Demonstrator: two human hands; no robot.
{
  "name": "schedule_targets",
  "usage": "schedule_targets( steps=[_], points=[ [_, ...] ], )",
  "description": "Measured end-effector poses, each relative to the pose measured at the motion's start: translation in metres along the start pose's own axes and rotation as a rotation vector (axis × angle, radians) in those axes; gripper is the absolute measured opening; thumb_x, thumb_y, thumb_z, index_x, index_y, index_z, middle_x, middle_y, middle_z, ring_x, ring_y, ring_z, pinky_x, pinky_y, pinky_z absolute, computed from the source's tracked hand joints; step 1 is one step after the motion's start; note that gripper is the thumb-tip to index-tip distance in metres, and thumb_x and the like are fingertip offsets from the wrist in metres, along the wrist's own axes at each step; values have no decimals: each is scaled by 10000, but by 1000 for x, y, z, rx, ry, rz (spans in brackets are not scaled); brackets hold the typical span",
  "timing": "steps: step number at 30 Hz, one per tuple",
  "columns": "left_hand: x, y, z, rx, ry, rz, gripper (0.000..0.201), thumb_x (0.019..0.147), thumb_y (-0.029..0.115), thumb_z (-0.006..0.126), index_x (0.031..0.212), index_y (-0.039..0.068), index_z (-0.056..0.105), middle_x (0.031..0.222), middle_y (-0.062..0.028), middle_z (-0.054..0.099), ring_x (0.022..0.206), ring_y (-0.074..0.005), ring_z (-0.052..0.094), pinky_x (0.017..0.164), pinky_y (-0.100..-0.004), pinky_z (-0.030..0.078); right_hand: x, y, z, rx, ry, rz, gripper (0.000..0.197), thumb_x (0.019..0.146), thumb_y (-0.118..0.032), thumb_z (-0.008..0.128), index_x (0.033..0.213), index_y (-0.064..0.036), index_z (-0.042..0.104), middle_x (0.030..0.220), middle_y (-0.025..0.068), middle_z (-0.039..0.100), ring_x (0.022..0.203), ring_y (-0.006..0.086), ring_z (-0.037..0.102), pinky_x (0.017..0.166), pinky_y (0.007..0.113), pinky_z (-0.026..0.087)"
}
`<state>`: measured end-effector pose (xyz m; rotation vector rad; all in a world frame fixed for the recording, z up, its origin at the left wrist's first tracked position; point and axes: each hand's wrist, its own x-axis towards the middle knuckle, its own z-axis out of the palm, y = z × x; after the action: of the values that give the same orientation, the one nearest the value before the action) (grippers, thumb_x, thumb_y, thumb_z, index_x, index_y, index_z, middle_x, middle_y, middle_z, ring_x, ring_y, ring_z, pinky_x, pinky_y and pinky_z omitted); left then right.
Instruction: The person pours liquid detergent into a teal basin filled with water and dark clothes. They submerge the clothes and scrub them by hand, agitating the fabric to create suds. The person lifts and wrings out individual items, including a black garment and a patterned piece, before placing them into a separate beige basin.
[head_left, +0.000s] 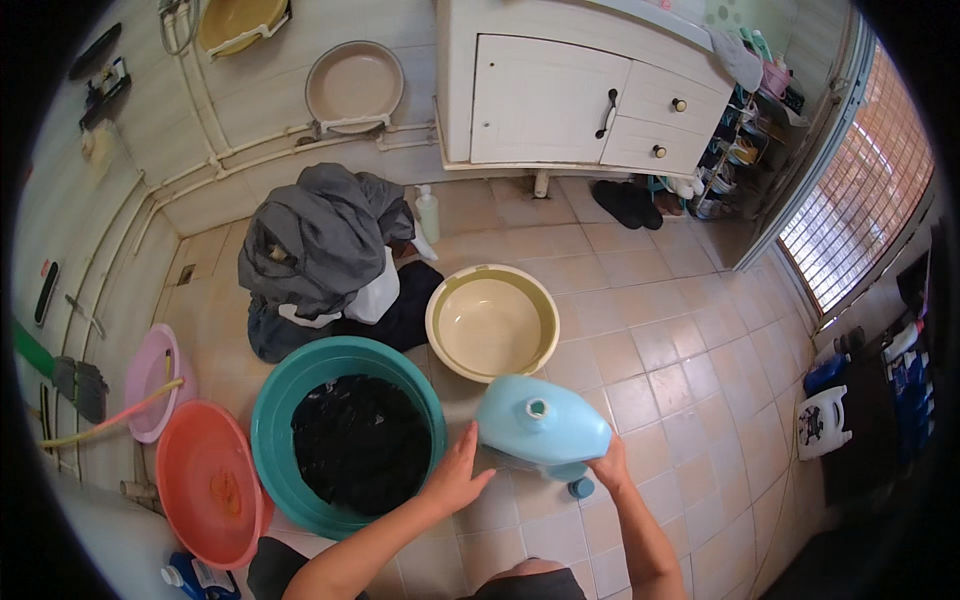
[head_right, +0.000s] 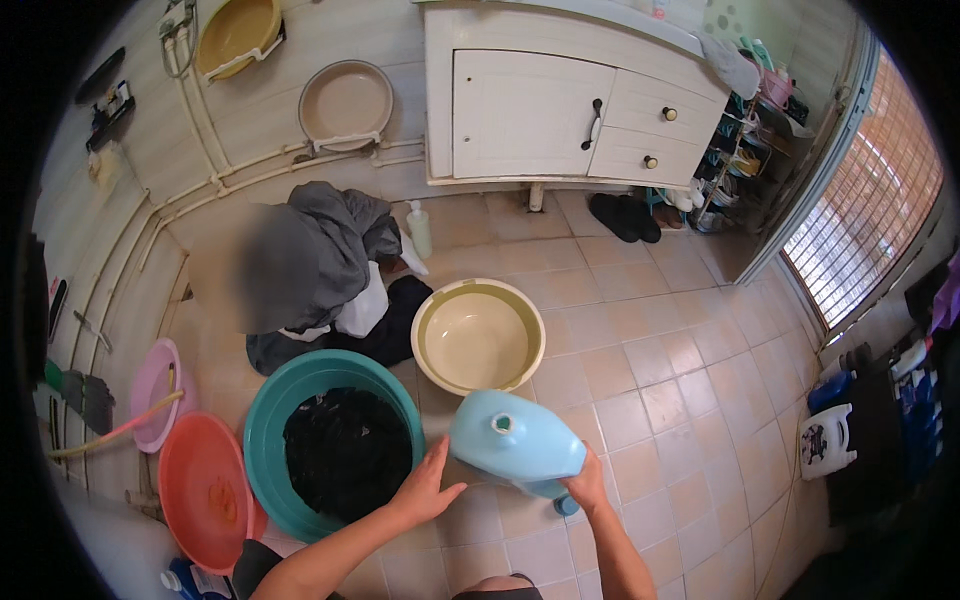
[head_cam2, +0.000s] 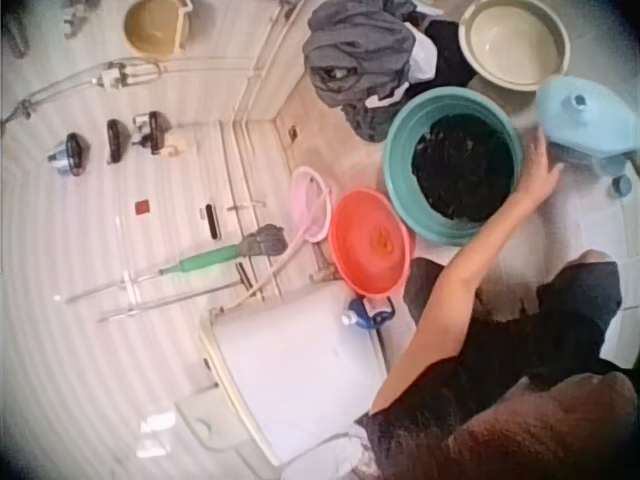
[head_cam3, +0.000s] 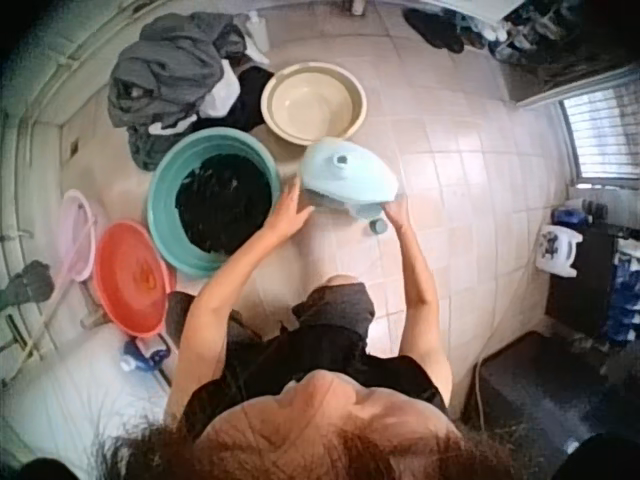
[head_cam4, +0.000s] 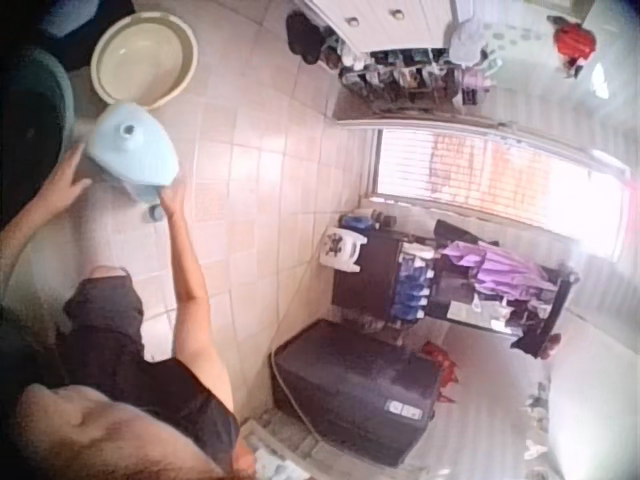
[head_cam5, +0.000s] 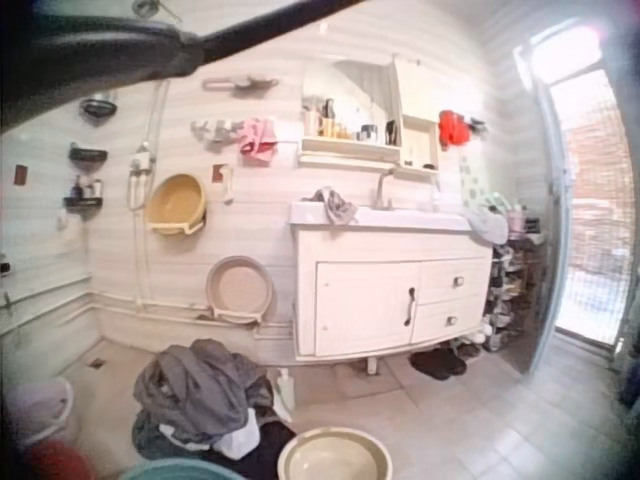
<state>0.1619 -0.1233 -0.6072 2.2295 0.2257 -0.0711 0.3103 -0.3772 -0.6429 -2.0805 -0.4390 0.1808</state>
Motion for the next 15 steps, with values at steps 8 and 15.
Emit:
schedule_targets(
  steps=[8, 15],
  points=[
    [-45, -16, -24, -53, 40, -25, 709, 813, 250, 602, 1339, -64, 245, 1331, -253, 356, 1234, -361, 356, 1036, -372, 299, -17, -75, 55, 133, -106, 109, 497, 555, -137, 795, 964, 19, 559, 900, 142, 627, 840, 227, 600, 762, 344, 472],
    [-103, -57, -45, -216, 28, -113, 674, 808, 296, 615, 1309, -50, 325, 1314, -230, 393, 1217, -336, 394, 1014, -352, 326, -51, -99, 74, 315, -112, 261, 549, 551, -93, 786, 1027, 26, 540, 927, 114, 613, 851, 203, 577, 789, 328, 454]
  ],
)
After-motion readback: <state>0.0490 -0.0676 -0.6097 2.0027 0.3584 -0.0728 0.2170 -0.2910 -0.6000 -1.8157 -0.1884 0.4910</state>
